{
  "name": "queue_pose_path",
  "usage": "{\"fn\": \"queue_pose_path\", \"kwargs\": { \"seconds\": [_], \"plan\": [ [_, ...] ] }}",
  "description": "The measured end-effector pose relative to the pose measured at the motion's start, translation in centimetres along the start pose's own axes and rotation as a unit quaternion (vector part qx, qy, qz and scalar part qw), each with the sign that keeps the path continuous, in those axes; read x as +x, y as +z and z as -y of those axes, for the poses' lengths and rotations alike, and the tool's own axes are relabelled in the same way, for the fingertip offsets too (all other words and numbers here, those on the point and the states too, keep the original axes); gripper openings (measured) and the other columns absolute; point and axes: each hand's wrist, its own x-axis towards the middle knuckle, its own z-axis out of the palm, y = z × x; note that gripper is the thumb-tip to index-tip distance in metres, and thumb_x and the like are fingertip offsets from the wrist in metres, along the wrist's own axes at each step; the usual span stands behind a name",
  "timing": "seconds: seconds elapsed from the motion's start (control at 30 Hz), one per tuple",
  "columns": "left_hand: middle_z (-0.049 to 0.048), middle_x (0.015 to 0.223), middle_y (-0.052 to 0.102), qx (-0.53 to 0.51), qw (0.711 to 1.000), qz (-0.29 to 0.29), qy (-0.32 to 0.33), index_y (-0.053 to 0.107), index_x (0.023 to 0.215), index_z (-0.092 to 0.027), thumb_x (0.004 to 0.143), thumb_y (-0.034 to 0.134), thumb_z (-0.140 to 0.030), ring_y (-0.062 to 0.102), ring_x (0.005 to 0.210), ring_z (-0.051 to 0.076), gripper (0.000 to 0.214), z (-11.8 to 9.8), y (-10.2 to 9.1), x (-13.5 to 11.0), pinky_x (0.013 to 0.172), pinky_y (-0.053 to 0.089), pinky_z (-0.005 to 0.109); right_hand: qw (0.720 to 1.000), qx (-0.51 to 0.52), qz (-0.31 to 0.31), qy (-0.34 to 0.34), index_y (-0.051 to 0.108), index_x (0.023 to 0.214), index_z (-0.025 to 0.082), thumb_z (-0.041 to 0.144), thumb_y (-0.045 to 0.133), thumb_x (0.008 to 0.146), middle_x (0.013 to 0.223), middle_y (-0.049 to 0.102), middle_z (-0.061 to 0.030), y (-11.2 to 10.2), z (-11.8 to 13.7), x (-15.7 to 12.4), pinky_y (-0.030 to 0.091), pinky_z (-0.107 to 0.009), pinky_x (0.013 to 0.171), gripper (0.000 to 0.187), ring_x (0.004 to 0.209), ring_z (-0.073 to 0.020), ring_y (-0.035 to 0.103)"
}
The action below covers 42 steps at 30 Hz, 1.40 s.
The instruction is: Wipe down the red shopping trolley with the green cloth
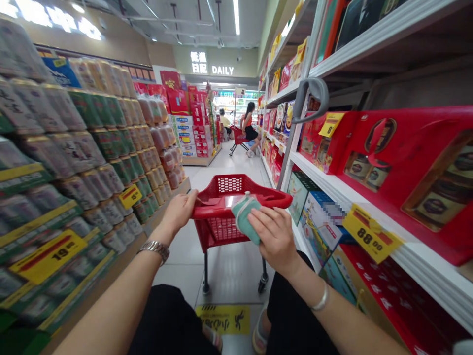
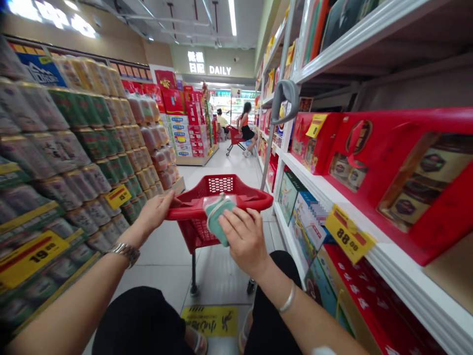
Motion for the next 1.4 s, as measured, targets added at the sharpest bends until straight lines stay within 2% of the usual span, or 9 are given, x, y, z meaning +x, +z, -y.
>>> {"fn": "queue_pose_path", "kwargs": {
  "seconds": [0.07, 0.17, 0.33, 0.5, 0.83, 0.97, 1.07, 1.27, 1.4],
  "plan": [
    [0.0131, 0.084, 0.075, -0.031, 0.999, 0.005, 0.015, 0.065, 0.062, -0.022, 0.087, 0.017, -0.053, 0.068, 0.089, 0.026, 0.062, 0.9, 0.3, -0.4, 0.101, 0.048, 0.041, 1.000, 0.014, 0.009, -0.023, 0.065, 0.128, 0.023, 0.008, 0.048, 0.096, 0.123, 0.073, -0.0067, 1.8, 1.6, 1.0, 0.037, -0.042, 0.110, 0.039, 0.124, -0.0203, 0.061],
    [0.0119, 0.084, 0.073, -0.074, 0.996, -0.026, 0.030, 0.058, 0.065, -0.023, 0.087, 0.013, -0.052, 0.066, 0.083, 0.023, 0.058, 1.2, 1.0, -1.4, 0.089, 0.052, 0.036, 0.997, 0.000, 0.037, -0.074, 0.068, 0.120, 0.024, 0.016, 0.054, 0.099, 0.129, 0.071, -0.0051, 4.5, 3.3, 2.0, 0.036, -0.040, 0.109, 0.026, 0.129, -0.0195, 0.057],
    [0.0078, 0.072, 0.066, -0.123, 0.990, -0.056, 0.041, 0.049, 0.060, -0.024, 0.087, 0.020, -0.056, 0.061, 0.073, 0.020, 0.051, 1.3, 1.3, -2.7, 0.081, 0.051, 0.034, 0.993, -0.040, 0.017, -0.114, 0.071, 0.107, 0.024, 0.018, 0.051, 0.102, 0.122, 0.074, -0.0003, 6.6, 2.6, 1.5, 0.038, -0.037, 0.098, 0.021, 0.121, -0.0161, 0.062],
    [0.0064, 0.074, 0.068, -0.160, 0.985, -0.062, 0.017, 0.055, 0.057, -0.024, 0.079, 0.038, -0.060, 0.062, 0.082, 0.023, 0.046, 1.6, 0.7, -3.2, 0.086, 0.049, 0.035, 0.993, -0.049, 0.032, -0.099, 0.068, 0.116, 0.021, 0.014, 0.051, 0.101, 0.123, 0.074, -0.0044, 5.3, -1.1, 0.6, 0.036, -0.038, 0.097, 0.024, 0.123, -0.0180, 0.060],
    [0.0063, 0.083, 0.072, -0.156, 0.985, -0.066, -0.005, 0.064, 0.064, -0.024, 0.076, 0.039, -0.063, 0.064, 0.099, 0.028, 0.047, 1.3, 0.5, -4.0, 0.095, 0.048, 0.035, 0.996, -0.039, 0.073, 0.021, 0.069, 0.117, 0.018, -0.005, 0.046, 0.080, 0.119, 0.074, -0.0079, 3.4, -10.1, -1.1, 0.040, -0.036, 0.095, 0.049, 0.114, -0.0206, 0.063],
    [0.0061, 0.078, 0.071, -0.165, 0.984, -0.069, 0.010, 0.060, 0.060, -0.024, 0.076, 0.039, -0.062, 0.064, 0.094, 0.026, 0.047, 1.0, 0.7, -4.4, 0.095, 0.047, 0.033, 0.990, -0.063, 0.107, 0.061, 0.071, 0.116, 0.019, -0.006, 0.045, 0.075, 0.120, 0.074, -0.0083, 2.7, -13.6, -2.2, 0.041, -0.037, 0.095, 0.054, 0.115, -0.0220, 0.062],
    [0.0052, 0.073, 0.068, -0.165, 0.983, -0.078, 0.030, 0.056, 0.057, -0.024, 0.078, 0.038, -0.062, 0.062, 0.083, 0.023, 0.047, 0.5, 0.8, -4.5, 0.087, 0.047, 0.031, 0.983, -0.074, 0.134, 0.098, 0.072, 0.115, 0.018, -0.005, 0.046, 0.074, 0.121, 0.074, -0.0092, 2.2, -15.7, -2.4, 0.041, -0.037, 0.094, 0.054, 0.115, -0.0231, 0.062],
    [0.0059, 0.066, 0.062, -0.179, 0.977, -0.099, 0.065, 0.051, 0.054, -0.023, 0.083, 0.034, -0.055, 0.057, 0.071, 0.020, 0.046, -0.3, 1.2, -4.8, 0.078, 0.045, 0.033, 0.957, -0.132, 0.149, 0.213, 0.075, 0.107, 0.020, 0.000, 0.049, 0.069, 0.110, 0.076, -0.0092, 0.9, -18.2, -1.5, 0.042, -0.036, 0.084, 0.051, 0.102, -0.0260, 0.062],
    [0.0059, 0.066, 0.061, -0.205, 0.971, -0.101, 0.075, 0.052, 0.056, -0.024, 0.086, 0.030, -0.055, 0.057, 0.070, 0.020, 0.048, -0.4, 1.3, -5.0, 0.078, 0.044, 0.035, 0.957, -0.159, 0.095, 0.221, 0.074, 0.109, 0.018, 0.003, 0.050, 0.072, 0.110, 0.075, -0.0114, 0.0, -16.7, -0.4, 0.040, -0.039, 0.083, 0.047, 0.101, -0.0280, 0.061]
  ]
}}
